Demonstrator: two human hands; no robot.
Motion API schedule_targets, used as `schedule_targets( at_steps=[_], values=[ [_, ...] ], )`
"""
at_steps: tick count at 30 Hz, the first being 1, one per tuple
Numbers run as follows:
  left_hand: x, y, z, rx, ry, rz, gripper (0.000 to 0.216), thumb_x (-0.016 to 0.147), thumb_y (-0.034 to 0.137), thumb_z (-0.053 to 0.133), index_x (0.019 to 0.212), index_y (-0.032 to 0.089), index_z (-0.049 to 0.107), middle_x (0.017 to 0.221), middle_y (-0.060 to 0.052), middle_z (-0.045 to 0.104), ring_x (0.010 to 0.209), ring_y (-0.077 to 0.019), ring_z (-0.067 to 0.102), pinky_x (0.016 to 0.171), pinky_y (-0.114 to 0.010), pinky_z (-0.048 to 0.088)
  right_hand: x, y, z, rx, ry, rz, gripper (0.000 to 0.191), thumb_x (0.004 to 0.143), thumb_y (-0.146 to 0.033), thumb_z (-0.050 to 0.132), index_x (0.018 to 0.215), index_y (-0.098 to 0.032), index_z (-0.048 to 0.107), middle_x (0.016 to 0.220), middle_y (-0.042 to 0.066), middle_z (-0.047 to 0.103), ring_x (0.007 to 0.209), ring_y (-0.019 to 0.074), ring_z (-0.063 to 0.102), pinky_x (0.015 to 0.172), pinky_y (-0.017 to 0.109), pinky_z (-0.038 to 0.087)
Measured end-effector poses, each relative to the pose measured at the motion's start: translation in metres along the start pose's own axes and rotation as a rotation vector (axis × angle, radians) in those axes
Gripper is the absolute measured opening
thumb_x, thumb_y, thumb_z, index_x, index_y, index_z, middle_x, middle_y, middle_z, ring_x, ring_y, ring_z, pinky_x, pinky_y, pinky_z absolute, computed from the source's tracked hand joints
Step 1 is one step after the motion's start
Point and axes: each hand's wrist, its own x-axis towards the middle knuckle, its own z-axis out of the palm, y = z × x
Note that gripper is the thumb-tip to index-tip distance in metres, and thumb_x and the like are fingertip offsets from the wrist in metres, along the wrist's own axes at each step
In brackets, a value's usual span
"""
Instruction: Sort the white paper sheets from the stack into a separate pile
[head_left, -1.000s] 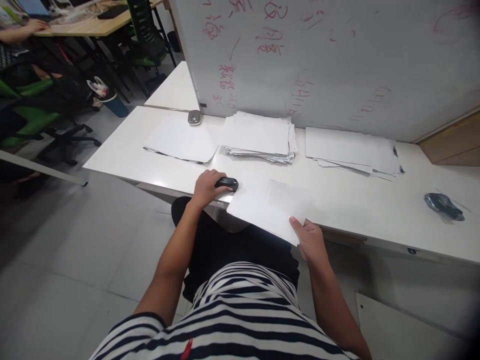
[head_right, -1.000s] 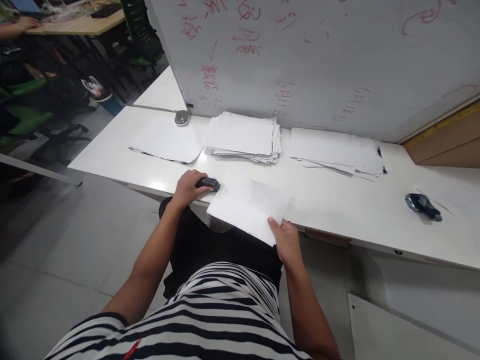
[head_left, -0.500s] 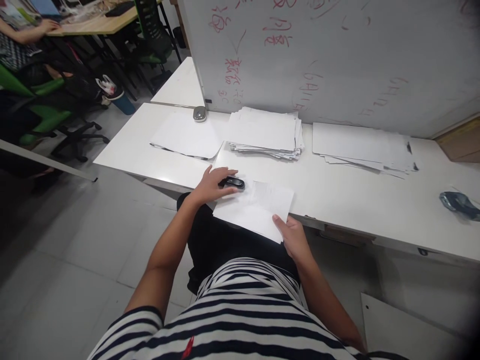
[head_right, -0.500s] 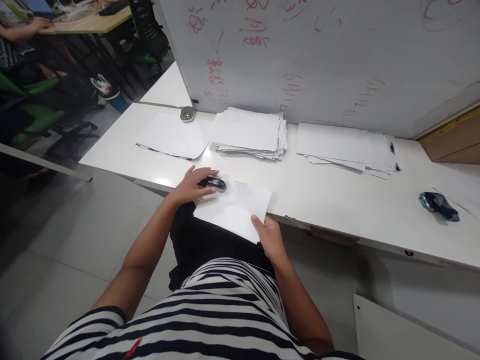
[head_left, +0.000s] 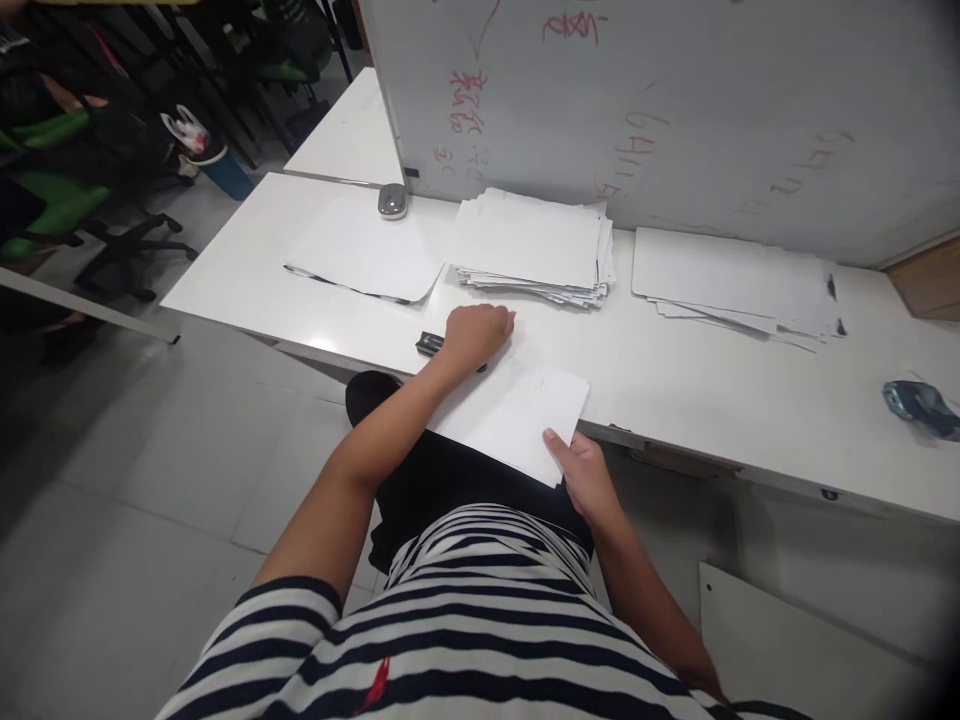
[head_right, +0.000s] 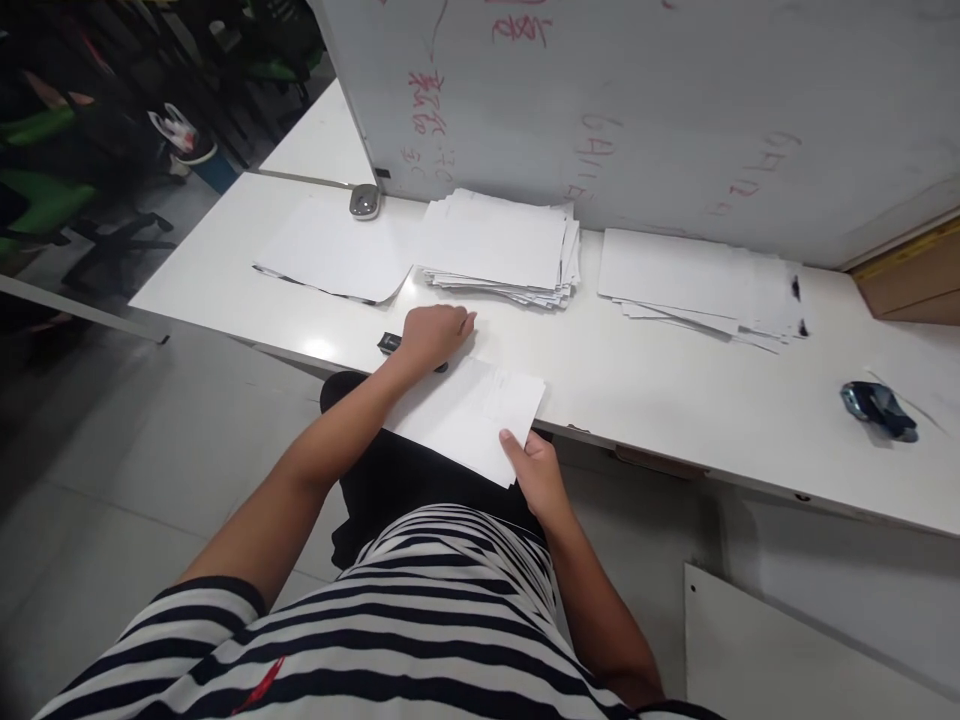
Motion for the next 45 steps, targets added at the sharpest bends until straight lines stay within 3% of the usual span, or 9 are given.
schedule_targets(
  at_steps=[7,13,18,21,23,28,35,40,45],
  values=[
    [-0.003,-0.002,0.004,0.035,0.039,0.003,0.042,0.094,0.034,0.039,0.059,0.017,0.053,0.054,-0.004,0.052,0.054,-0.0159,0.050,0.054,-0.029,0.025,0.003,-0.003,0.001,-0.032,0.014,0.042,0.046,0.072,-0.052,0.074,0.101,-0.016,0.072,0.105,0.010,0.073,0.094,0.0284,0.068,0.090,0.045,0.050],
    [-0.008,-0.011,-0.021,-0.551,0.383,0.021,0.047,0.093,0.043,0.047,0.053,0.020,0.039,0.050,0.003,0.040,0.050,-0.0098,0.040,0.053,-0.027,0.030,-0.002,-0.007,0.004,0.104,0.010,-0.023,0.046,0.072,-0.047,0.076,0.108,-0.019,0.068,0.108,0.008,0.072,0.098,0.0260,0.067,0.090,0.042,0.050],
    [-0.053,-0.067,-0.044,-0.753,0.863,-0.211,0.052,0.095,0.048,0.043,0.053,0.018,0.038,0.052,0.005,0.041,0.051,-0.0048,0.038,0.064,-0.028,0.040,-0.010,-0.007,0.000,0.121,-0.011,0.002,0.045,0.071,-0.048,0.076,0.104,-0.018,0.068,0.100,0.008,0.074,0.085,0.0227,0.068,0.078,0.037,0.053],
    [-0.097,-0.110,-0.044,-0.776,0.979,-0.659,0.054,0.100,0.047,0.024,0.059,0.016,0.039,0.054,0.007,0.035,0.052,0.0005,0.037,0.057,-0.026,0.030,-0.011,-0.009,-0.007,0.052,0.000,0.010,0.044,0.071,-0.050,0.075,0.099,-0.017,0.070,0.089,0.007,0.074,0.072,0.0190,0.066,0.067,0.031,0.051],
    [-0.126,-0.125,-0.037,-0.764,1.025,-0.753,0.049,0.098,0.050,0.028,0.061,0.019,0.035,0.054,0.007,0.032,0.047,-0.0023,0.035,0.050,-0.025,0.029,-0.009,-0.010,-0.013,-0.019,0.023,0.003,0.042,0.072,-0.051,0.074,0.095,-0.016,0.071,0.080,0.004,0.072,0.064,0.0166,0.062,0.061,0.029,0.048],
    [-0.171,-0.117,-0.017,-0.760,0.883,-0.850,0.045,0.094,0.048,0.041,0.061,0.018,0.042,0.054,0.005,0.040,0.047,-0.0057,0.039,0.049,-0.026,0.034,-0.002,-0.018,-0.023,-0.288,0.193,-0.141,0.037,0.074,-0.052,0.070,0.085,-0.017,0.071,0.070,0.000,0.065,0.064,0.0144,0.055,0.062,0.026,0.043],
    [-0.149,-0.101,-0.032,-0.562,0.968,-0.654,0.046,0.096,0.045,0.038,0.060,0.018,0.047,0.053,0.004,0.043,0.050,-0.0085,0.043,0.053,-0.026,0.038,-0.001,-0.030,-0.020,-0.543,0.215,-0.268,0.038,0.082,-0.052,0.059,0.069,-0.017,0.062,0.059,-0.004,0.048,0.059,0.0110,0.042,0.059,0.024,0.035],
    [-0.118,-0.076,-0.038,-0.374,0.552,-0.256,0.038,0.094,0.045,0.041,0.073,0.021,0.061,0.075,-0.003,0.062,0.079,-0.0169,0.059,0.079,-0.034,0.047,0.002,-0.030,-0.023,-0.524,0.214,-0.264,0.038,0.080,-0.053,0.060,0.070,-0.017,0.062,0.061,-0.003,0.048,0.059,0.0107,0.040,0.056,0.023,0.033],
    [-0.077,-0.052,-0.037,-0.050,0.270,-0.159,0.035,0.091,0.051,0.044,0.112,0.028,0.061,0.137,-0.005,0.051,0.141,-0.0291,0.025,0.116,-0.055,0.008,0.004,-0.029,-0.021,-0.449,0.218,-0.212,0.039,0.079,-0.055,0.060,0.071,-0.017,0.061,0.057,-0.004,0.047,0.054,0.0104,0.040,0.053,0.023,0.033]
  ],
)
